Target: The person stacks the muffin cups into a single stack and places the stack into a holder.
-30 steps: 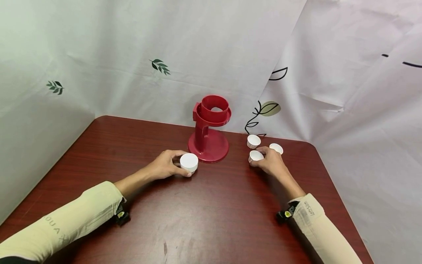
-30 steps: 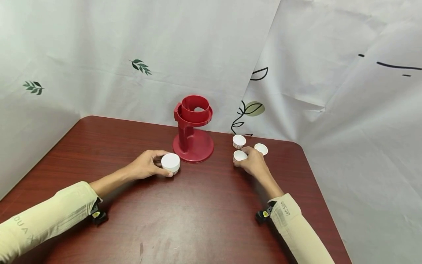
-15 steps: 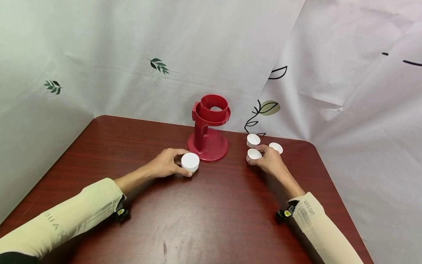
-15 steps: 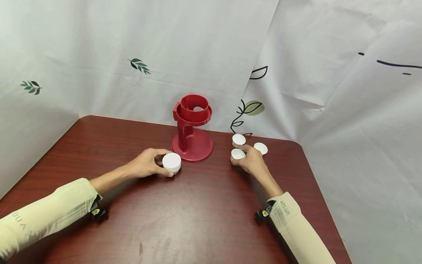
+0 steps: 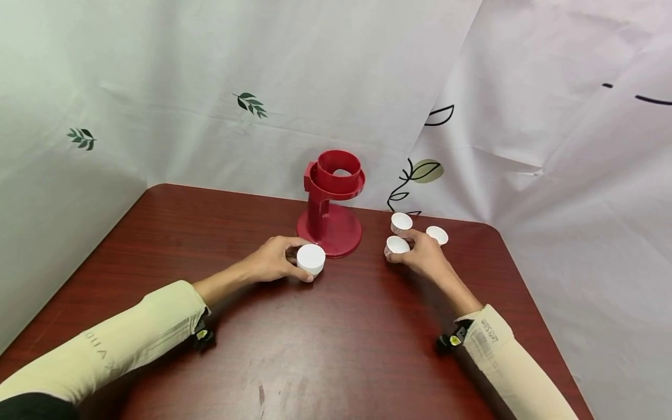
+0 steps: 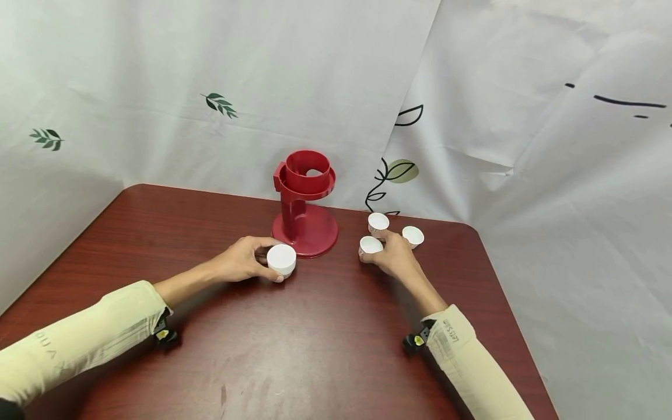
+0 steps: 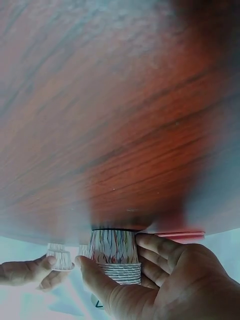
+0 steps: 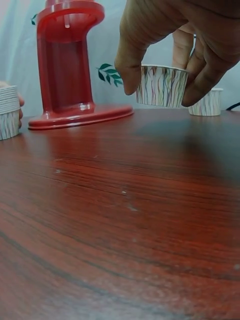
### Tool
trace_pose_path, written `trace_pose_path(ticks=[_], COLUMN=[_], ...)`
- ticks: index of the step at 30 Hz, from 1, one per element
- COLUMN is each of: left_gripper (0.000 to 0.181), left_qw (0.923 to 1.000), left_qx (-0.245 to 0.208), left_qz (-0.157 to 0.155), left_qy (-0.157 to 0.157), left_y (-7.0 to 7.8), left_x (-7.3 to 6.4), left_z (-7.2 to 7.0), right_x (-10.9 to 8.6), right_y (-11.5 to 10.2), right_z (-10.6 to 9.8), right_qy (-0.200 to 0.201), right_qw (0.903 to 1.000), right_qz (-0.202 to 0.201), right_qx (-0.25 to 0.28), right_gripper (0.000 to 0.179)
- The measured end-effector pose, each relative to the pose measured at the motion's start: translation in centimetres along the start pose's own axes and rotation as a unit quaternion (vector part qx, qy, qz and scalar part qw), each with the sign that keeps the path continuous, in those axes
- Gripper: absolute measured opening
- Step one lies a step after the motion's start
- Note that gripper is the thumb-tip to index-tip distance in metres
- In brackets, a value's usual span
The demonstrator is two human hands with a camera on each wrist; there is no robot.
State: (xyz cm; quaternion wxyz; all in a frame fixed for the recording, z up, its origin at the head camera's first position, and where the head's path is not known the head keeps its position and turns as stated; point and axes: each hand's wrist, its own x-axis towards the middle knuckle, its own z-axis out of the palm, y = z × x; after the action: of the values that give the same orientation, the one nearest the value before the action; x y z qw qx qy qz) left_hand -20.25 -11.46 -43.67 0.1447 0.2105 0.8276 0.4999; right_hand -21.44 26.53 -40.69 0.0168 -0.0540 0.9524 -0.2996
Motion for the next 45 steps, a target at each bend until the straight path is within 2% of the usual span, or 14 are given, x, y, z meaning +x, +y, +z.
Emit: trace_pose_path(ticks=[5, 11, 24, 30, 45], left_gripper=[0.067, 0.068, 0.065, 0.067, 0.066], left_qw=[1.0000, 0.9999, 0.9998, 0.9996, 0.9995], left_qx=[0.001, 0.000, -0.021, -0.027, -0.028], left_qz=[-0.005, -0.010, 0.006, 0.006, 0.012], left_qy=[0.000, -0.001, -0.005, -0.005, -0.004], left_y=[-0.2, -0.1, -0.4, -0.4, -0.1], left_x=[0.3, 0.3, 0.4, 0.3, 0.2], left_z=[0.1, 0.0, 0.2, 0.2, 0.2], right_x=[0.0, -0.1, -0.5, -0.5, -0.5], right_y=[-0.6, -1.6, -5.1, -6.3, -8.6], right_z=[0.3, 0.7, 2.1, 2.5, 3.7], right_qy=[-0.012, -0.024, -0.048, -0.048, -0.067], right_qw=[0.9999, 0.9987, 0.9954, 0.9926, 0.9892], right_qz=[-0.003, -0.025, -0.058, -0.083, -0.101], right_qx=[0.012, 0.036, 0.060, 0.074, 0.082], right_gripper=[0.069, 0.065, 0.063, 0.061, 0.060])
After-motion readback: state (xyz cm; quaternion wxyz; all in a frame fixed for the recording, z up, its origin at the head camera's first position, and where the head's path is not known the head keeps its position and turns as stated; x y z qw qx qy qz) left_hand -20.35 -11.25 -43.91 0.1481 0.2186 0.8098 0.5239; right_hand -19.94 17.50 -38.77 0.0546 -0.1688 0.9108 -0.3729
